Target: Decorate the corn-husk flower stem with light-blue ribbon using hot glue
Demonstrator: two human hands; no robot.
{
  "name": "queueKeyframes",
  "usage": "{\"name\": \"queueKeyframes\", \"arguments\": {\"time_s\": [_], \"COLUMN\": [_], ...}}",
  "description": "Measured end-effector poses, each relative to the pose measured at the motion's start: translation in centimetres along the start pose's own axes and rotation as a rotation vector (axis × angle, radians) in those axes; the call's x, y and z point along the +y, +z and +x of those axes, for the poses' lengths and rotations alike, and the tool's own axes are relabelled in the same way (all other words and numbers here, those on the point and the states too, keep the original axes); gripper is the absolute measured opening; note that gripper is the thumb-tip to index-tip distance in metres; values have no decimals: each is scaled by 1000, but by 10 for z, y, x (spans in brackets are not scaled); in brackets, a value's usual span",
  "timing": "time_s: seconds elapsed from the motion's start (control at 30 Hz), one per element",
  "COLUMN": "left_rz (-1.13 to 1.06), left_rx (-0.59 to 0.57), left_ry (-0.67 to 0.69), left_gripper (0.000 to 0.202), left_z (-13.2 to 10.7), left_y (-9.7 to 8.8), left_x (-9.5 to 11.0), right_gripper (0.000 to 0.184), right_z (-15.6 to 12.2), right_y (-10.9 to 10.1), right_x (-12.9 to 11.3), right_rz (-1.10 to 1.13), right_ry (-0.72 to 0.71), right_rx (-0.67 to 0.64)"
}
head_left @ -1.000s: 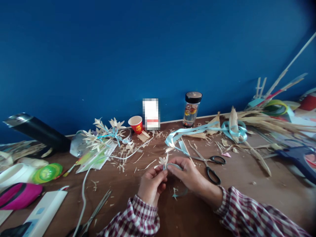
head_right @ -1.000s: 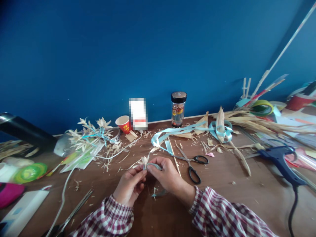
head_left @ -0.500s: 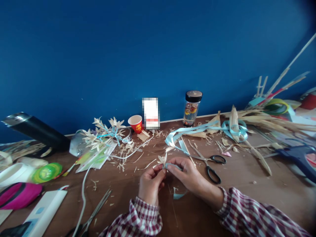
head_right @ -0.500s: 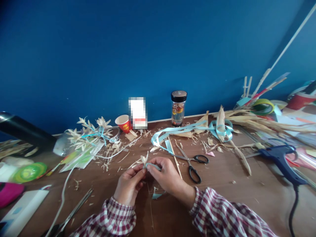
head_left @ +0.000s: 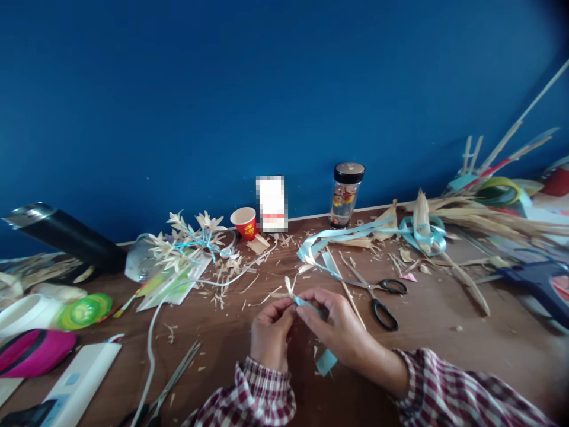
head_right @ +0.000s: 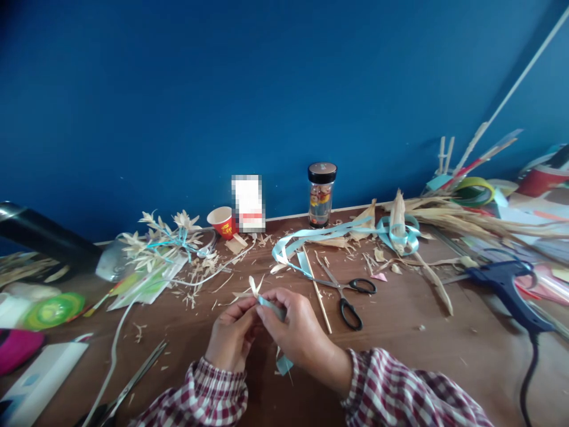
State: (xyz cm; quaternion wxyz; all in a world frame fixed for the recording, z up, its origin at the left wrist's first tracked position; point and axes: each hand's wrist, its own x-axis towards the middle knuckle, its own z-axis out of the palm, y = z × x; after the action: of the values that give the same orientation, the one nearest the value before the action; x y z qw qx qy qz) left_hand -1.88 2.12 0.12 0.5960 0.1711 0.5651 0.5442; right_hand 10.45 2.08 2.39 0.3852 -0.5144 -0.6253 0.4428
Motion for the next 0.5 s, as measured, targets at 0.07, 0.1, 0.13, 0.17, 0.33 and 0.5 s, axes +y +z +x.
{"name": "queueKeyframes", "arguments": {"time_s": [0.07,0.1,0.13,0.17,0.33,0.5], "left_rz": [-5,-6,-5,-5,-2,4], "left_rx": [1,-5,-16,-33,-113,-136], "left_ry": [-33,-49,-64,-76,-74,-76], "left_gripper": [30,31,32,33,40,43], "left_z": [-1,-1,-1,0,1,0], "left_y": [1,1,1,1,-1,-1], "left_x": [1,2,2,2,3,6], "right_gripper": [15,14,13,12,13,11], "right_z": [2,3,5,7,12,12], "right_y": [-1,-1,-1,-2,-3,-4], "right_x": [3,5,7,9,19,24], "right_rz": [-15,-13,-5,11,169,206], "right_ry": [14,19,22,25,48,70], "right_rx": [16,20,21,19,-5,-26]}}
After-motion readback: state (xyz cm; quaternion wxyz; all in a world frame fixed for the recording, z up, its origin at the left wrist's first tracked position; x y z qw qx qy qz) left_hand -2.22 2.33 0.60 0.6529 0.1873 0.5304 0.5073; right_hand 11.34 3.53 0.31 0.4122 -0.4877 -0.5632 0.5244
